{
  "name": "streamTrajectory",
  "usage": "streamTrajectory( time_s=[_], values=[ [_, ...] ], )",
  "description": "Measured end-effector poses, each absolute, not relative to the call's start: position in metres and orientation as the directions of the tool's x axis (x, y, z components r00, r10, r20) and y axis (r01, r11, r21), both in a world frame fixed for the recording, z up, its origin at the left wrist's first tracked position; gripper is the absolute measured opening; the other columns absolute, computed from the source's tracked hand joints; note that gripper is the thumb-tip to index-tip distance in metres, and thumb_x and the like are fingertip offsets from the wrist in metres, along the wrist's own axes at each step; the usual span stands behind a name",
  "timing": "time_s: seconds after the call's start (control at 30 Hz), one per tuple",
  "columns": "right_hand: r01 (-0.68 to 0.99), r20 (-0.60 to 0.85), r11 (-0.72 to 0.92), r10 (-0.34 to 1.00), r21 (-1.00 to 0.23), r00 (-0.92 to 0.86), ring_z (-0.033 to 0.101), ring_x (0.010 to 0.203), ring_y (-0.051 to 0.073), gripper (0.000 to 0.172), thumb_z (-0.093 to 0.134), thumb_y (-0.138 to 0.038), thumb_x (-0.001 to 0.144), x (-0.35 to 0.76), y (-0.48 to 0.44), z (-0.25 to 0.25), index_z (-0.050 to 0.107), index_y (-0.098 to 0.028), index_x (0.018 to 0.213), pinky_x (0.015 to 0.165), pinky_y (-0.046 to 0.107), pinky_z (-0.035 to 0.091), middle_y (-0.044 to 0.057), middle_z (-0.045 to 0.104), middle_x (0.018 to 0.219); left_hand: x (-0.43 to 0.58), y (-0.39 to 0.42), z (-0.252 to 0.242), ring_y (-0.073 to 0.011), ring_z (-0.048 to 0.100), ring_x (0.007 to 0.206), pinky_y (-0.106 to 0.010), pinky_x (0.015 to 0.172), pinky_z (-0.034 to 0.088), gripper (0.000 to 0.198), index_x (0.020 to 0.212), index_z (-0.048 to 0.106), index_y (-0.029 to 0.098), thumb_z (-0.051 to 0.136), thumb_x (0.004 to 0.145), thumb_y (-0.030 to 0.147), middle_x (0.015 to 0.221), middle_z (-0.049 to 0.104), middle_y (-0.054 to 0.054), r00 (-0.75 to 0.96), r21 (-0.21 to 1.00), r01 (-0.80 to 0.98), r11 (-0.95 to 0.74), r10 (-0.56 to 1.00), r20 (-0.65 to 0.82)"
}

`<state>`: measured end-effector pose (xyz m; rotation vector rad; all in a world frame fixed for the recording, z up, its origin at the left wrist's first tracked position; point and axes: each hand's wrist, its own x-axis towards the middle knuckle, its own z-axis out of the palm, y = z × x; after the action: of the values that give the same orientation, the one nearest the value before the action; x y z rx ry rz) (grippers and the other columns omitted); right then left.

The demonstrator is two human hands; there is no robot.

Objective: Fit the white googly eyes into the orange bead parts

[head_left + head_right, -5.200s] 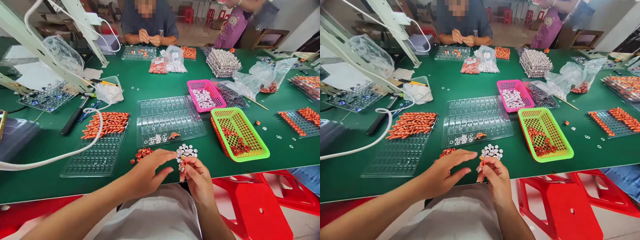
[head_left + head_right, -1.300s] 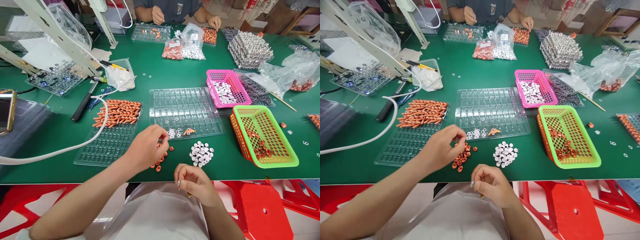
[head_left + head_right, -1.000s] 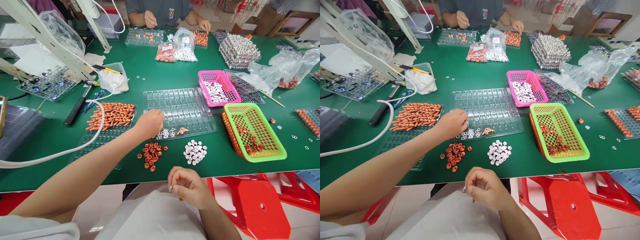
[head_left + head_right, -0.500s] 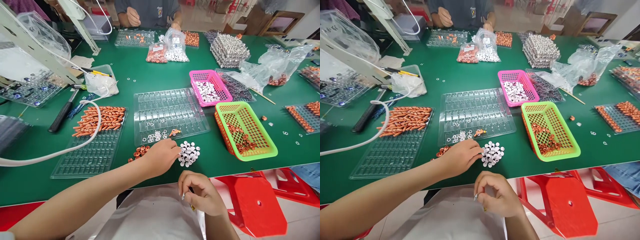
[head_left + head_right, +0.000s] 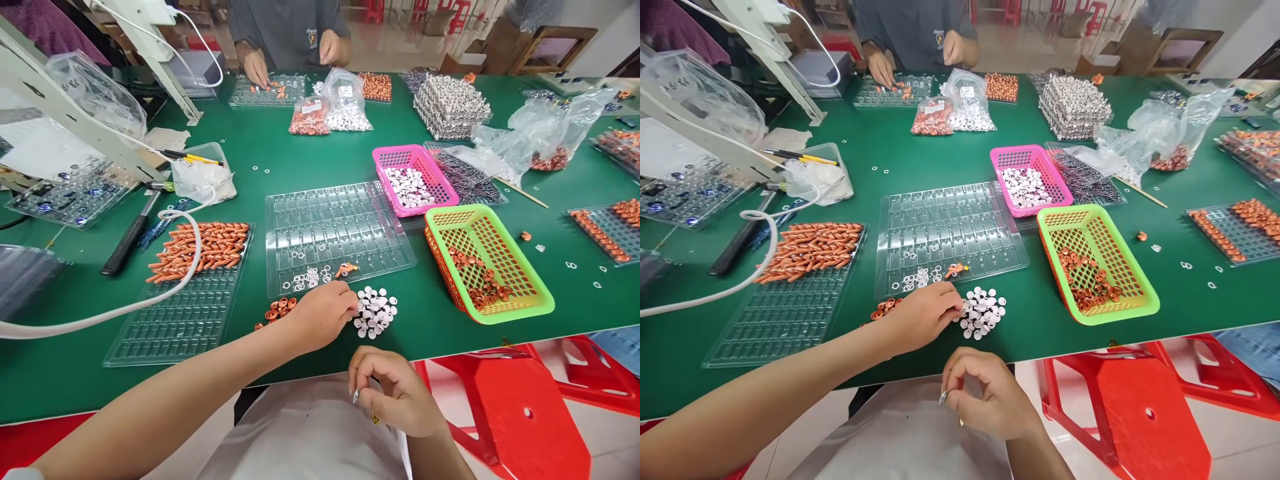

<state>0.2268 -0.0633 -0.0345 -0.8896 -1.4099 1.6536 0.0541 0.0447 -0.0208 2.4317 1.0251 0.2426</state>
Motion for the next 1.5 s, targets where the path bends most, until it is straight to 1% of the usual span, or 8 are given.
streamTrajectory(
  time_s=[0.13, 0.37, 0.7, 0.9, 1.03, 1.23, 1.4, 1.5],
  values=[
    [-0.094, -0.021, -0.067, 0.906, -0.993, -0.423, 0.059, 0.079, 0.018, 0.011, 0.058, -0.019, 0.085, 0.226, -0.064, -0.035, 0.055, -0.020, 0.075, 0.070, 0.030, 0.045, 0.005, 0.063, 0.086, 0.041, 0.039, -0.013, -0.0176, 0.062, 0.074, -0.029, 0.067, 0.048, 0.012, 0.083, 0.064, 0.020, 0.054, 0.087, 0.016, 0.080, 0.069, -0.002, 0.574, 0.680, 0.594, -0.430, 0.819, 0.016],
    [0.040, 0.105, 0.116, 0.973, -0.992, -0.206, 0.061, 0.086, 0.016, 0.016, 0.051, -0.008, 0.086, 0.208, -0.062, -0.034, 0.052, -0.022, 0.079, 0.080, 0.032, 0.049, 0.006, 0.061, 0.119, 0.023, 0.020, 0.001, -0.0149, 0.066, 0.064, -0.025, 0.059, 0.054, 0.019, 0.101, 0.069, 0.021, 0.059, 0.085, 0.028, 0.078, 0.075, -0.001, 0.306, 0.900, 0.418, 0.121, 0.914, -0.265],
    [0.242, -0.028, 0.056, 0.943, -0.969, -0.332, 0.059, 0.116, 0.021, 0.018, 0.049, -0.007, 0.085, 0.188, -0.052, -0.034, 0.050, -0.023, 0.078, 0.085, 0.029, 0.048, 0.004, 0.068, 0.090, 0.007, 0.022, 0.005, -0.0148, 0.068, 0.067, -0.024, 0.060, 0.055, 0.016, 0.094, 0.071, 0.022, 0.062, 0.084, 0.030, 0.081, 0.074, -0.001, 0.164, 0.903, 0.361, 0.232, 0.937, -0.307],
    [0.345, -0.095, 0.066, 0.898, -0.936, -0.429, 0.051, 0.129, 0.024, 0.015, 0.047, -0.012, 0.089, 0.177, -0.048, -0.028, 0.049, -0.024, 0.080, 0.070, 0.025, 0.047, 0.006, 0.066, 0.084, -0.009, 0.016, 0.010, -0.0148, 0.069, 0.073, -0.022, 0.063, 0.055, 0.023, 0.103, 0.070, 0.020, 0.063, 0.084, 0.031, 0.082, 0.075, -0.002, 0.122, 0.940, 0.199, 0.277, 0.945, -0.304],
    [0.434, -0.107, 0.098, 0.899, -0.896, -0.424, 0.060, 0.117, 0.025, 0.013, 0.047, -0.014, 0.090, 0.172, -0.044, -0.028, 0.050, -0.024, 0.081, 0.070, 0.027, 0.048, 0.005, 0.066, 0.075, -0.016, 0.005, 0.006, -0.0142, 0.068, 0.071, -0.021, 0.062, 0.055, 0.020, 0.096, 0.072, 0.019, 0.064, 0.083, 0.033, 0.079, 0.074, -0.002, 0.079, 0.925, 0.141, 0.352, 0.928, -0.365],
    [0.525, 0.002, 0.089, 0.986, -0.847, -0.165, 0.063, 0.053, 0.013, 0.014, 0.046, -0.013, 0.090, 0.173, -0.060, -0.026, 0.047, -0.023, 0.081, 0.054, 0.028, 0.047, 0.008, 0.072, 0.095, -0.016, -0.008, -0.002, -0.0123, 0.065, 0.066, -0.019, 0.056, 0.053, 0.017, 0.090, 0.073, 0.018, 0.066, 0.083, 0.031, 0.078, 0.074, -0.003, 0.071, 0.906, -0.029, 0.422, 0.905, -0.419],
    [0.448, 0.223, 0.335, 0.932, -0.829, -0.284, 0.064, 0.114, 0.029, 0.017, 0.048, -0.007, 0.083, 0.162, -0.069, -0.015, 0.047, -0.024, 0.082, 0.064, 0.028, 0.051, 0.007, 0.070, 0.077, 0.000, -0.009, 0.001, -0.0117, 0.065, 0.063, -0.018, 0.055, 0.052, 0.016, 0.091, 0.072, 0.014, 0.066, 0.082, 0.026, 0.071, 0.073, -0.003, 0.077, 0.883, -0.119, 0.455, 0.891, -0.448],
    [0.480, 0.281, 0.360, 0.931, -0.800, -0.231, 0.062, 0.117, 0.028, 0.017, 0.047, -0.006, 0.083, 0.158, -0.068, -0.013, 0.048, -0.023, 0.084, 0.069, 0.029, 0.053, 0.013, 0.071, 0.106, 0.005, -0.009, 0.000, -0.0111, 0.065, 0.061, -0.018, 0.057, 0.053, 0.016, 0.090, 0.072, 0.014, 0.067, 0.082, 0.026, 0.074, 0.074, -0.004, 0.075, 0.876, -0.159, 0.455, 0.891, -0.449]
  ],
)
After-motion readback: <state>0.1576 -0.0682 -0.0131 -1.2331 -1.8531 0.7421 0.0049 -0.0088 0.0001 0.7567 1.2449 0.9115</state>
